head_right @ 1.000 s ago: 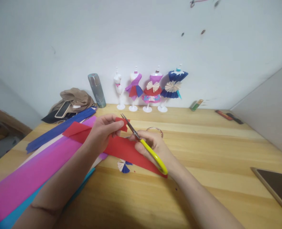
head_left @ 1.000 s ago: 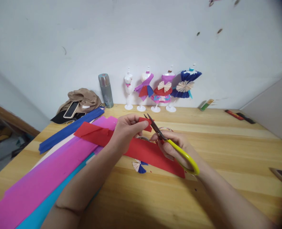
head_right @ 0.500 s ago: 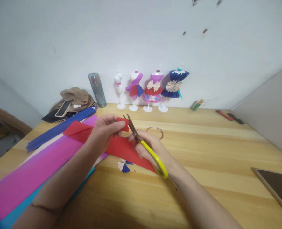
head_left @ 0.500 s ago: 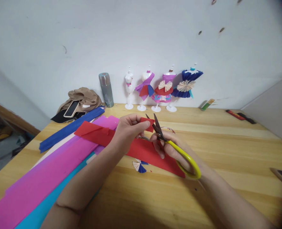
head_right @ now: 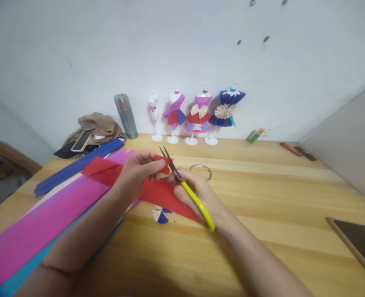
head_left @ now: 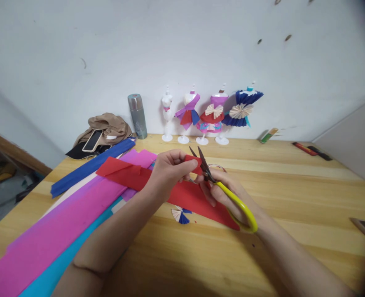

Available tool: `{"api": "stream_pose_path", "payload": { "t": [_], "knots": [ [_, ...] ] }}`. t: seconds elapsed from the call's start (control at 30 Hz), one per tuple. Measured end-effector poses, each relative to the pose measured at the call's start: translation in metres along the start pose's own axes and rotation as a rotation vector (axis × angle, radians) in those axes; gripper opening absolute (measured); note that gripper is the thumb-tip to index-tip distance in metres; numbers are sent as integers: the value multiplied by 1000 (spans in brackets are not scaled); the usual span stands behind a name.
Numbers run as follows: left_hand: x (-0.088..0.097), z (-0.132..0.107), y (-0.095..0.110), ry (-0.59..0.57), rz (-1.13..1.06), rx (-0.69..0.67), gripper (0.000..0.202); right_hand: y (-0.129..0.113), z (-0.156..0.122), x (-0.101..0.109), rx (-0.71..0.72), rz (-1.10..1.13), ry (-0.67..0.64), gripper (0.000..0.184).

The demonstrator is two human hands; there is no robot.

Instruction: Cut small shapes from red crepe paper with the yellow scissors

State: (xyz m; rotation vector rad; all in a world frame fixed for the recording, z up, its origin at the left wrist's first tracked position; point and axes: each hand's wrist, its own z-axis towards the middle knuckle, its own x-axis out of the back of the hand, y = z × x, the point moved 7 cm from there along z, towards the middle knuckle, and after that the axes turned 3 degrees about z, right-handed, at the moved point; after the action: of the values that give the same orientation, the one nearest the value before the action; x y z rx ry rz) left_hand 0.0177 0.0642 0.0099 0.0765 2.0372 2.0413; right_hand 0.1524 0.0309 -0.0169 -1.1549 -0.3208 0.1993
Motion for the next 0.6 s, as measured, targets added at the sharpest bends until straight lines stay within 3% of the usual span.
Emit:
{"api": "stream_pose_path", "payload": {
  "t": [0.6],
  "knots": [
    [1,0,5,-10,14,-17,24,4,-3,0,-121,101,-10,45]
  ]
}}
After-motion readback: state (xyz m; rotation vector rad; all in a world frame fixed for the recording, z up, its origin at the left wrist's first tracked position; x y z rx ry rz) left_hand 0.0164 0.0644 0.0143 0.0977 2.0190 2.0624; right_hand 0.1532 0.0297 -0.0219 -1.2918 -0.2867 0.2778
